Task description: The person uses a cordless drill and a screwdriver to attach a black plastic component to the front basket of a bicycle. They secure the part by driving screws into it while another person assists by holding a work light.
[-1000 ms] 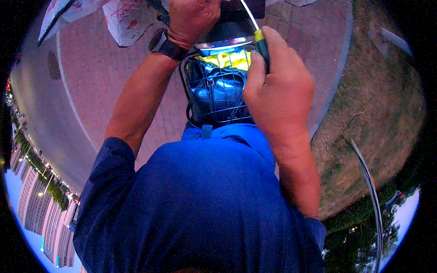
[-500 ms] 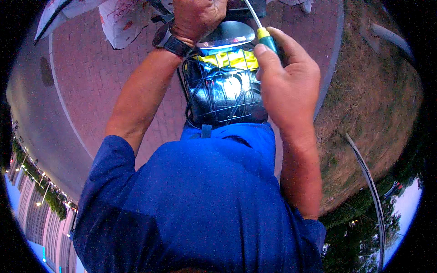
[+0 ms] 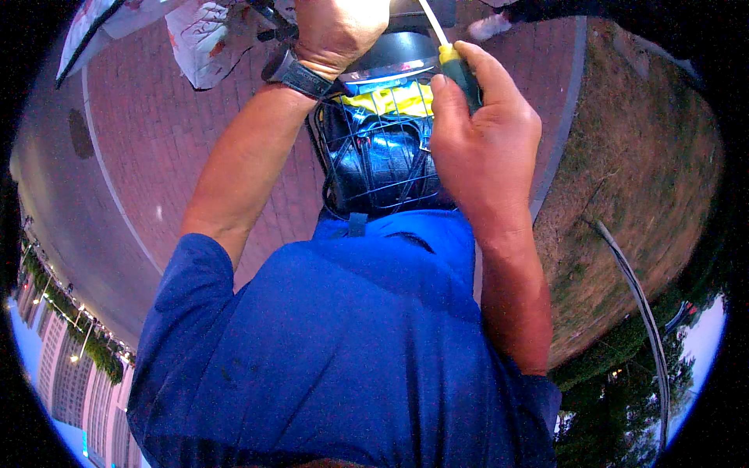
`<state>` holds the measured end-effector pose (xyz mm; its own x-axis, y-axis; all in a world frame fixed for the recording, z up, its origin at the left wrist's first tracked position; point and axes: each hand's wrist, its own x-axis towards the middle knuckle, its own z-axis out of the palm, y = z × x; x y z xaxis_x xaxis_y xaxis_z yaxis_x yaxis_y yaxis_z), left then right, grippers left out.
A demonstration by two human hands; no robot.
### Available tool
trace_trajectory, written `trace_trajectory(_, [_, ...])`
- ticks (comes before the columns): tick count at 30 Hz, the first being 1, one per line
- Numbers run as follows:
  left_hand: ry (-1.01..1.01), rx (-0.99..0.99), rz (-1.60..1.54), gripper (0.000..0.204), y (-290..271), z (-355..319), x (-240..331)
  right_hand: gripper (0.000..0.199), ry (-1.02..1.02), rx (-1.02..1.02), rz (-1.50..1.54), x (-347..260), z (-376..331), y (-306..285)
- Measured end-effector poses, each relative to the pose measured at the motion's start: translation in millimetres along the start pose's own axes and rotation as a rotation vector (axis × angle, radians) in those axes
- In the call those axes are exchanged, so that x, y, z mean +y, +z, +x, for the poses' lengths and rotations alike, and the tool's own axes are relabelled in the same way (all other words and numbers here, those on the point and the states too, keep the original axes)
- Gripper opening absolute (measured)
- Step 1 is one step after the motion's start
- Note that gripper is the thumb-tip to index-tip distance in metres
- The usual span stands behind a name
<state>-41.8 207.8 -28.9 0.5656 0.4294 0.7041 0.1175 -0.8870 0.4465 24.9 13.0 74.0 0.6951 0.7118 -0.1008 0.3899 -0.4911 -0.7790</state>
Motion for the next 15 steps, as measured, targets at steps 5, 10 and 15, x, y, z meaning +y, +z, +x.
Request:
trace_trajectory(5, [-0.034,-0.002,0.010,0.028,2.4,-2.1,-0.9,0.031,-0.132,0.033,-0.185,-8.3,1.8,1.9])
trace_trajectory(10, [-0.094,0.018,0.059,0.023,4.8,-3.5,1.0,0.029,-0.022,0.015,-0.113,-12.2,5.0,0.8])
trace_trajectory(15, [-0.085,0.001,0.018,0.020,3.8,-2.2,0.7,0.034,-0.056,0.019,-0.175,-15.8,3.8,4.6])
